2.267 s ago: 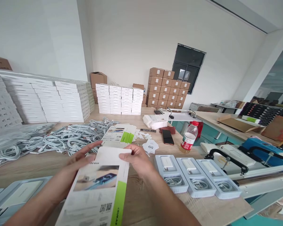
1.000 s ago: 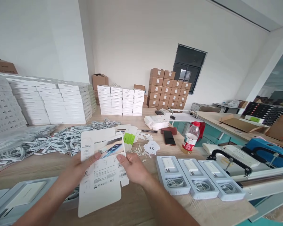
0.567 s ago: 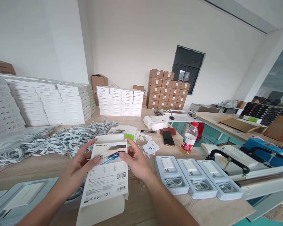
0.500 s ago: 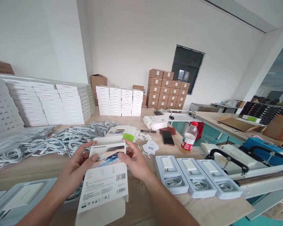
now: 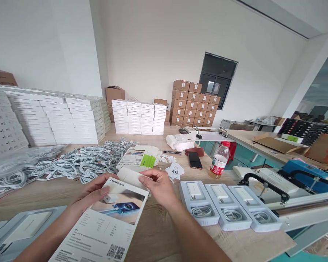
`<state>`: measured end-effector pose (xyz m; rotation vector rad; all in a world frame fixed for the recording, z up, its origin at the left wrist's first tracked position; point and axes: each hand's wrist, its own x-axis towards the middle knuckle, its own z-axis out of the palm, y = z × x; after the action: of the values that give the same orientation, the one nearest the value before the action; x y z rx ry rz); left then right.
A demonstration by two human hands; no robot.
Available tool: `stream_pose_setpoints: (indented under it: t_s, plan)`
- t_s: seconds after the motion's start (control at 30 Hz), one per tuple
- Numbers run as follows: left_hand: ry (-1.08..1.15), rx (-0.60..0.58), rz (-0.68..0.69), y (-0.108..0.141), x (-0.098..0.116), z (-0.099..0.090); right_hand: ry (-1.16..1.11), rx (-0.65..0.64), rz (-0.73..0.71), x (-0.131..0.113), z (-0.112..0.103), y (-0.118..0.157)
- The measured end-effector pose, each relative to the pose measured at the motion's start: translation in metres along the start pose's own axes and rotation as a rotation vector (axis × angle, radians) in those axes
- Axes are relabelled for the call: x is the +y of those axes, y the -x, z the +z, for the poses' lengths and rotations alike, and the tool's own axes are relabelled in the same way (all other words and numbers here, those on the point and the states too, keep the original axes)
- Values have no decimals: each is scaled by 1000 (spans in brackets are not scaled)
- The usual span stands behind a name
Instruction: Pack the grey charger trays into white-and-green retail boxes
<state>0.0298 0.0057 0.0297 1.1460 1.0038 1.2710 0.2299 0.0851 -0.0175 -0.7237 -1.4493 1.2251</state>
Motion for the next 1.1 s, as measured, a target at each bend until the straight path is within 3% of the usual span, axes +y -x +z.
stream_pose_setpoints:
  t_s: [0.07,0.17,0.3,0.4,0.6,0.7,0.87,1.1]
  plan:
    - [-6,14,6,0,-1,0,41,27,-40,1,0,1]
    - [-16,-77,3,-1,-1,-3,159,66,-184,0,1,3]
    - [-19,-109,-1,-2,-1,-6,255,19,-278,-6,1,3]
    - [-52,-143,-1,-3,-3,-9,118,-45,-192,-7,-2,0]
    - [-177,-213,35,-3,-12,-15,-344,-27,268,2,1,-3]
    - [-198,-209,63,-5,-13,-16,-391,-57,396,3,6,0]
    - [-171,-186,34,-3,-11,-10,-200,-104,311,-3,5,2]
    - [-117,-80,14,1,-10,3,-127,-144,203,-9,5,5]
